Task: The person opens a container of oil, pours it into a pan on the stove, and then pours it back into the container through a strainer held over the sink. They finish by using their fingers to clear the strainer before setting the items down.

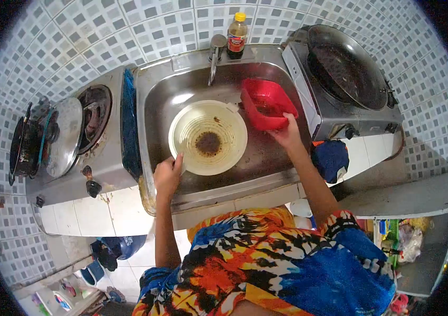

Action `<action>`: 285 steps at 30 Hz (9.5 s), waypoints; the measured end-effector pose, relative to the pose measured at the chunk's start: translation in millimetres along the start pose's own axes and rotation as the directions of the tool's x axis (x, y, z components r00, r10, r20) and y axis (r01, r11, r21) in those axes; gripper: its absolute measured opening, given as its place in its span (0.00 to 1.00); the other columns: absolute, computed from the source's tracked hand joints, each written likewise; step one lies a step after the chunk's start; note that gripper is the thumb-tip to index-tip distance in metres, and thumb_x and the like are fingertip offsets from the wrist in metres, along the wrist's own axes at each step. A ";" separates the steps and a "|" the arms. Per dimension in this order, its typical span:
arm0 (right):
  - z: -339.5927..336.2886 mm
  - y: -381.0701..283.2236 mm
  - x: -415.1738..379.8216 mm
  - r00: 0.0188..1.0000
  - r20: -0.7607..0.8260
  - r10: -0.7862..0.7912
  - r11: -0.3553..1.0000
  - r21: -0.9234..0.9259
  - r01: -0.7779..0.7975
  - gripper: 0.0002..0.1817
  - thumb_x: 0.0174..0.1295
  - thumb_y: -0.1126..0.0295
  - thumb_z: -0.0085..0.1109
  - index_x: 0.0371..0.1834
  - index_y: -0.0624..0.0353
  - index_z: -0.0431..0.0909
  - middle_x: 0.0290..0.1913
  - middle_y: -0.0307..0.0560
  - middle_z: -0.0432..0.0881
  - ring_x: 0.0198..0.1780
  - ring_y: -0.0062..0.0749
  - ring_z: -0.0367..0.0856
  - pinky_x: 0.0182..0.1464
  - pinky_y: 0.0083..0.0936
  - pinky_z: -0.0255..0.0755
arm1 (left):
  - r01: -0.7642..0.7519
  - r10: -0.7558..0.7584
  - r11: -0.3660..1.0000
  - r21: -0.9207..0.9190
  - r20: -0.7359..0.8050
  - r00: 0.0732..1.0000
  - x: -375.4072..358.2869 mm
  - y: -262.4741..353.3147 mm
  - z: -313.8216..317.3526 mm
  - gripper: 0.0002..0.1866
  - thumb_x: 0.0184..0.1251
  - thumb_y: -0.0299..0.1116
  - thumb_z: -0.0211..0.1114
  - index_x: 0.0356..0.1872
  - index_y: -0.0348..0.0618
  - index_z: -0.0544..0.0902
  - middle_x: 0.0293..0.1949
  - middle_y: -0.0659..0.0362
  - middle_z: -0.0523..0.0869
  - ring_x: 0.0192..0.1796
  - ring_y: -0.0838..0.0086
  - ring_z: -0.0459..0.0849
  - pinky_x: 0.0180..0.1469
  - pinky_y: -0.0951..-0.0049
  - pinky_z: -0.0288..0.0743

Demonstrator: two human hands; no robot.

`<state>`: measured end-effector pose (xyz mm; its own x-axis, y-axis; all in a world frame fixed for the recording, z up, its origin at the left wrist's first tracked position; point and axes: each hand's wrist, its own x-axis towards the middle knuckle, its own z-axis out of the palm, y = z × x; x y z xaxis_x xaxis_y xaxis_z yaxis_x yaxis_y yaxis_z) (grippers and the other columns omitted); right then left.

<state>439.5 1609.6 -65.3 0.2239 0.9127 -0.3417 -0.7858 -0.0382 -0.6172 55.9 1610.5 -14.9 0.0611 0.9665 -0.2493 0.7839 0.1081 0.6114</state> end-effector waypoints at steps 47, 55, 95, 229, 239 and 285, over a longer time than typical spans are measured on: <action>34.9 -209.5 -126.4 0.952 -0.275 -0.133 0.987 0.054 0.154 0.21 0.55 0.83 0.39 0.48 0.92 0.52 0.61 0.89 0.55 0.61 0.86 0.58 0.56 0.66 0.70 | -0.026 0.021 0.994 -0.107 -0.052 0.998 -0.6 11.1 -13.8 0.25 0.69 0.48 0.55 0.29 0.32 0.82 0.22 0.42 0.80 0.28 0.50 0.81 0.34 0.57 0.71; 46.5 -170.5 -135.9 0.954 -0.280 -0.108 0.994 -0.027 0.105 0.06 0.53 0.85 0.40 0.32 0.78 0.59 0.51 0.83 0.66 0.54 0.83 0.68 0.55 0.65 0.72 | -0.121 0.112 0.990 -0.077 -0.108 0.988 13.3 -13.3 5.9 0.26 0.68 0.51 0.54 0.29 0.34 0.83 0.23 0.43 0.81 0.30 0.48 0.82 0.34 0.55 0.72; 96.4 -61.0 -173.4 0.904 -0.362 -0.229 0.928 -0.361 0.090 0.07 0.47 0.81 0.55 0.31 0.63 0.74 0.29 0.42 0.75 0.32 0.32 0.76 0.41 0.31 0.73 | -0.583 0.473 0.762 -0.281 -0.374 0.798 81.2 122.2 -45.8 0.15 0.65 0.36 0.60 0.44 0.33 0.83 0.38 0.44 0.85 0.41 0.57 0.85 0.46 0.66 0.75; 81.4 2.9 -148.0 0.832 0.186 -0.523 0.165 -0.936 0.312 0.25 0.63 0.74 0.55 0.62 0.68 0.62 0.60 0.54 0.71 0.60 0.40 0.69 0.63 0.31 0.61 | -0.223 0.108 0.791 -0.570 -0.228 0.968 119.0 13.0 52.4 0.12 0.62 0.28 0.60 0.43 0.29 0.83 0.36 0.46 0.87 0.39 0.68 0.86 0.44 0.71 0.75; 96.6 -1.1 -148.7 0.806 0.258 -0.533 0.153 -0.907 0.392 0.36 0.57 0.78 0.51 0.71 0.68 0.51 0.55 0.59 0.76 0.56 0.41 0.75 0.62 0.31 0.64 | -0.248 0.112 0.804 -0.540 -0.271 0.956 126.8 3.4 64.5 0.11 0.65 0.23 0.56 0.43 0.32 0.84 0.36 0.56 0.88 0.35 0.77 0.83 0.40 0.76 0.76; 101.3 -4.1 -149.8 0.818 0.268 -0.508 0.124 -0.918 0.378 0.37 0.56 0.75 0.51 0.71 0.68 0.51 0.55 0.57 0.77 0.55 0.40 0.76 0.61 0.30 0.65 | -0.234 0.128 0.775 -0.587 -0.216 0.968 112.0 17.1 49.8 0.13 0.64 0.28 0.57 0.46 0.38 0.84 0.35 0.53 0.88 0.36 0.74 0.84 0.42 0.71 0.75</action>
<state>350.8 1514.2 60.2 0.4281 0.8755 0.2242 0.5161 -0.0332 -0.8559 106.9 1709.0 -69.8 0.0262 0.9997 -0.0005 0.2308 -0.0055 0.9730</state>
